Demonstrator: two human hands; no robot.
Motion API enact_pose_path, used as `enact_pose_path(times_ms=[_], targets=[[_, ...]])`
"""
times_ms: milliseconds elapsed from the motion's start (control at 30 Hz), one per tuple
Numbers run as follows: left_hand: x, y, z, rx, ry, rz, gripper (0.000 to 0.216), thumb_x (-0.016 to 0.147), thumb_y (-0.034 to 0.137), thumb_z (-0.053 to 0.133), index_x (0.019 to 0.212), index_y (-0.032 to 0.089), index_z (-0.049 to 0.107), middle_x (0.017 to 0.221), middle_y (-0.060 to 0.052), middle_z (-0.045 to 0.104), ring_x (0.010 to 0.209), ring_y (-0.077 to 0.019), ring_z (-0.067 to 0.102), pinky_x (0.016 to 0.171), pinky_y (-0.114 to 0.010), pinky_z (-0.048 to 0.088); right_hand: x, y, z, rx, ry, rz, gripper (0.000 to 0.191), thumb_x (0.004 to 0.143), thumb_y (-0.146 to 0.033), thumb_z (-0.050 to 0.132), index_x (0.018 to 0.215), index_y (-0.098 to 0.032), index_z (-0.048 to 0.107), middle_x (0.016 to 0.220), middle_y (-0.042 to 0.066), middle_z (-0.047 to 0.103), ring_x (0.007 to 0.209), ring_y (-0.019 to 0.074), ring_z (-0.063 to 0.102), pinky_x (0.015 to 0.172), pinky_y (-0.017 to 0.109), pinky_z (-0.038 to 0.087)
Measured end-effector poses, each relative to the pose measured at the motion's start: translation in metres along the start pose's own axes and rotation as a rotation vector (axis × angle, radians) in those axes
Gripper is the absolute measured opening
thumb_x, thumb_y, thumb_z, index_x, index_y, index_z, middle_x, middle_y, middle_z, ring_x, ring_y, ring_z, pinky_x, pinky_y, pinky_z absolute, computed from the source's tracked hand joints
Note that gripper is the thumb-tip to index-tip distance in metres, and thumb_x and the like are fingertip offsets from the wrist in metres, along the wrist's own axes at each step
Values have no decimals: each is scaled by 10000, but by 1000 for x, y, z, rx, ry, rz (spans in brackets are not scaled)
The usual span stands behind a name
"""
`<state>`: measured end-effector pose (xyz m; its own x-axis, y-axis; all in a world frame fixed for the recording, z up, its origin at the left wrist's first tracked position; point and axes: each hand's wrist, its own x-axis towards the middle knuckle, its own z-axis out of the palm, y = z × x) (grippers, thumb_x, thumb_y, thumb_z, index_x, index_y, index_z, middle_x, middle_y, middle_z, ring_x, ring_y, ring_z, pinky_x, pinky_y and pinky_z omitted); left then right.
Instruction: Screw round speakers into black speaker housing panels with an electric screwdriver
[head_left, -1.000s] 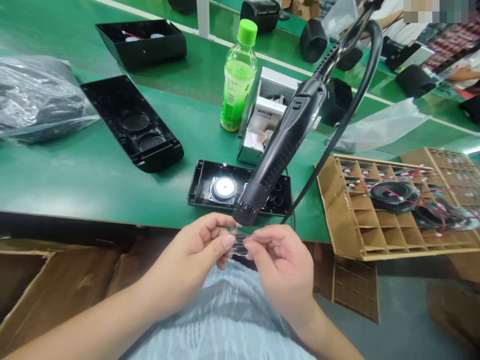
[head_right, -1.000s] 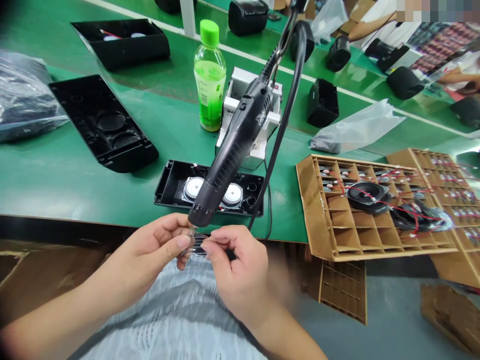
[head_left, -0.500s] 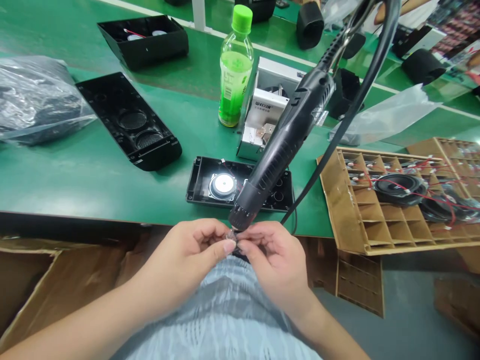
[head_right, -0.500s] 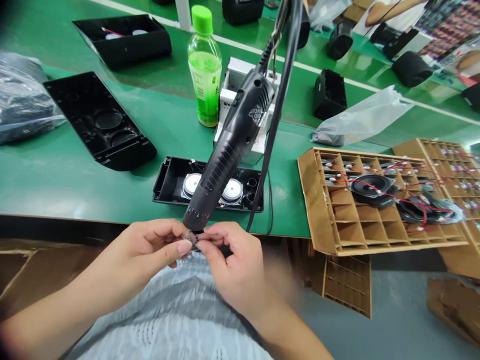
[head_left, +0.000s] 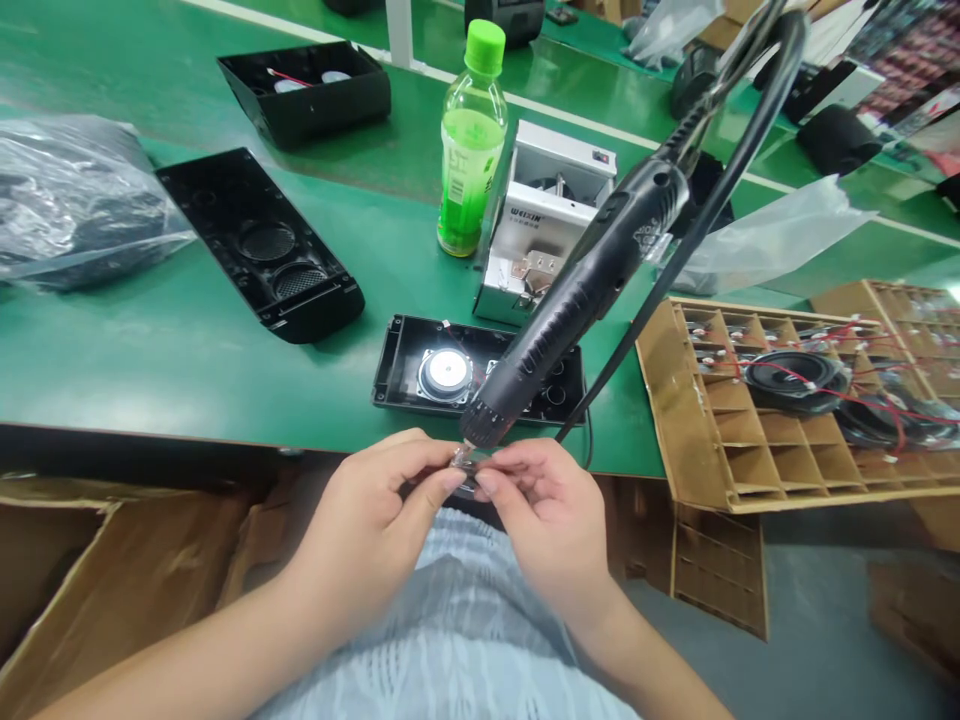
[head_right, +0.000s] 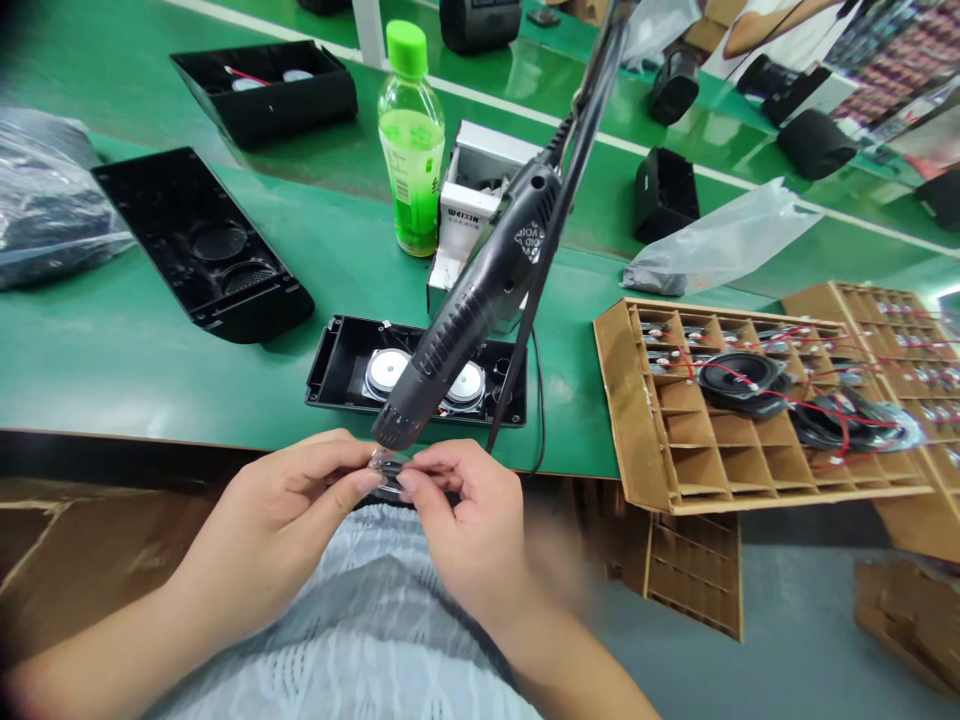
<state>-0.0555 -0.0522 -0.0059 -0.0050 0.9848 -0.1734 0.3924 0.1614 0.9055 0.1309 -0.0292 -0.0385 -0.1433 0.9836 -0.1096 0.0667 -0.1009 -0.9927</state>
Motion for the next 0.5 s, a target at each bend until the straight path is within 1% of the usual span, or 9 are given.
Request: enact_pose_path(times_ms=[100,233,333,400,433,500], targets=[[0,-1,0,-46,42,-25,184,1017,357,673,977,294,842,908,14,787,833,-171,728,760,-284,540,-1,-4,0,7,-11,16,55,915,-232,799,884,-230,754,774,4,807,664,159,801,651,263,674],[0,-2,1,-114,51,-72,173,993,367,696,973,281,845,938,1,814,869,-190,750,790,-298,575,3,-8,0,33,-29,76,65,890,-232,806,854,-216,754,727,3,794,629,159,792,590,241,644],[-2,0,2,-217,68,-140,200,941,388,751,1082,270,829,1035,-18,843,923,-215,776,842,-330,618,9,-9,0,67,-54,119,108,870,-272,821,823,-208,748,711,3,793,586,152,772,556,235,634],[-3,3,3,-294,73,-190,260,905,381,780,1135,262,797,1007,-17,842,896,-214,783,818,-329,637,13,-9,1,81,-70,131,134,862,-301,829,817,-205,746,721,9,801,583,153,769,569,252,650],[-4,4,3,-315,66,-204,253,898,375,783,1122,257,785,967,-12,835,868,-206,779,795,-320,638,15,-9,1,84,-76,131,141,859,-309,830,819,-204,746,729,13,807,589,157,771,579,264,659],[-4,8,3,-323,41,-216,184,902,373,779,1033,244,771,886,-5,811,814,-188,758,754,-298,629,17,-8,2,78,-80,122,137,860,-312,825,824,-206,745,747,22,816,618,165,776,601,285,670]])
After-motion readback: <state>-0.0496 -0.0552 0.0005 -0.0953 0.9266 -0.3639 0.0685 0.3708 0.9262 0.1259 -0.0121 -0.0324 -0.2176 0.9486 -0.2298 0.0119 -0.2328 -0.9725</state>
